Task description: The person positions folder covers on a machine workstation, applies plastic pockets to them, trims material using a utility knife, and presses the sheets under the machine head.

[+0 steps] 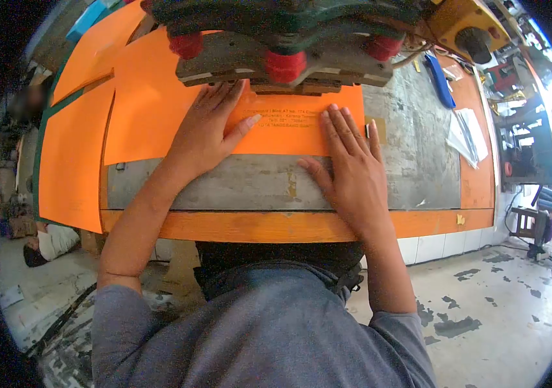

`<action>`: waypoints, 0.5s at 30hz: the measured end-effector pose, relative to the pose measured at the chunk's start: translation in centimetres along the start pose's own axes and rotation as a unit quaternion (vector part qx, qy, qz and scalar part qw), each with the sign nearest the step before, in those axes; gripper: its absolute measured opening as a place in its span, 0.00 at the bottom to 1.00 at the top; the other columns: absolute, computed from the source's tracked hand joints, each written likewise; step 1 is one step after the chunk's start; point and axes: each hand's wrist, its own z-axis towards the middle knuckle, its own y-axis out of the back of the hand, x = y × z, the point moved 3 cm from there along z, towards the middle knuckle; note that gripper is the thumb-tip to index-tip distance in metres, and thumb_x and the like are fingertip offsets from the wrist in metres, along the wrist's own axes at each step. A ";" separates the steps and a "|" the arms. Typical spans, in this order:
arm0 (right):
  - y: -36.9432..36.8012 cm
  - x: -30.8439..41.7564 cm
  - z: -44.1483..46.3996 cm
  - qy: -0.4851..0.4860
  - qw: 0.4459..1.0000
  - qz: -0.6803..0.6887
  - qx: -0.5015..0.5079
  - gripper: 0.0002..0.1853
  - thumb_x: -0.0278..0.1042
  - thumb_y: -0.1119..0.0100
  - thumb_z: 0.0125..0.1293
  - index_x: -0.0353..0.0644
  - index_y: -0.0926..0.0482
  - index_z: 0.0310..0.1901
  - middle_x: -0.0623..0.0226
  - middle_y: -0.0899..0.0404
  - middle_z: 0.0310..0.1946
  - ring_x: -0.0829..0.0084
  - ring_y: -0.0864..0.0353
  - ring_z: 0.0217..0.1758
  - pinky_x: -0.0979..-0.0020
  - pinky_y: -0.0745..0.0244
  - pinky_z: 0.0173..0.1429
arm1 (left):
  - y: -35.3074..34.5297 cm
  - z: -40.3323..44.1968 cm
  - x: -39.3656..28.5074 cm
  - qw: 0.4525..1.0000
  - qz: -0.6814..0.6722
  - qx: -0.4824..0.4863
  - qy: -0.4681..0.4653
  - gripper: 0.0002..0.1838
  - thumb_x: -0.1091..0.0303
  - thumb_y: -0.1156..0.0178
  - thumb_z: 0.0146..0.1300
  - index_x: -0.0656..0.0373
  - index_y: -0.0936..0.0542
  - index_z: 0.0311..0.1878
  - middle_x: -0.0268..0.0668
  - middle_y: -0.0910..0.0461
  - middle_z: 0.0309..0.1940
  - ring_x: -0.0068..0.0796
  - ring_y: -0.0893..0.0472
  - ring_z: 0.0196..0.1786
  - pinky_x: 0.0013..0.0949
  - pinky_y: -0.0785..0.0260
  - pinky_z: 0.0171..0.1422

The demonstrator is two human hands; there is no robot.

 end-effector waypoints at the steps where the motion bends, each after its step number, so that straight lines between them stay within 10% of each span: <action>1: 0.0 0.0 0.0 -0.009 1.000 -0.002 0.000 0.44 0.62 0.36 0.78 0.42 0.31 0.85 0.58 0.35 0.88 0.57 0.40 0.93 0.44 0.53 0.95 | 0.0 0.1 0.1 1.000 -0.001 -0.001 0.004 0.41 0.46 0.39 0.83 0.65 0.34 0.86 0.59 0.28 0.81 0.59 0.31 0.85 0.55 0.44 0.93; 15: -0.2 0.0 0.2 -0.022 1.000 0.002 0.005 0.44 0.61 0.35 0.78 0.42 0.32 0.86 0.59 0.35 0.89 0.56 0.41 0.93 0.43 0.53 0.95 | 0.7 0.0 -0.5 1.000 -0.016 -0.002 0.018 0.37 0.46 0.38 0.82 0.61 0.28 0.82 0.56 0.25 0.79 0.60 0.29 0.82 0.56 0.39 0.89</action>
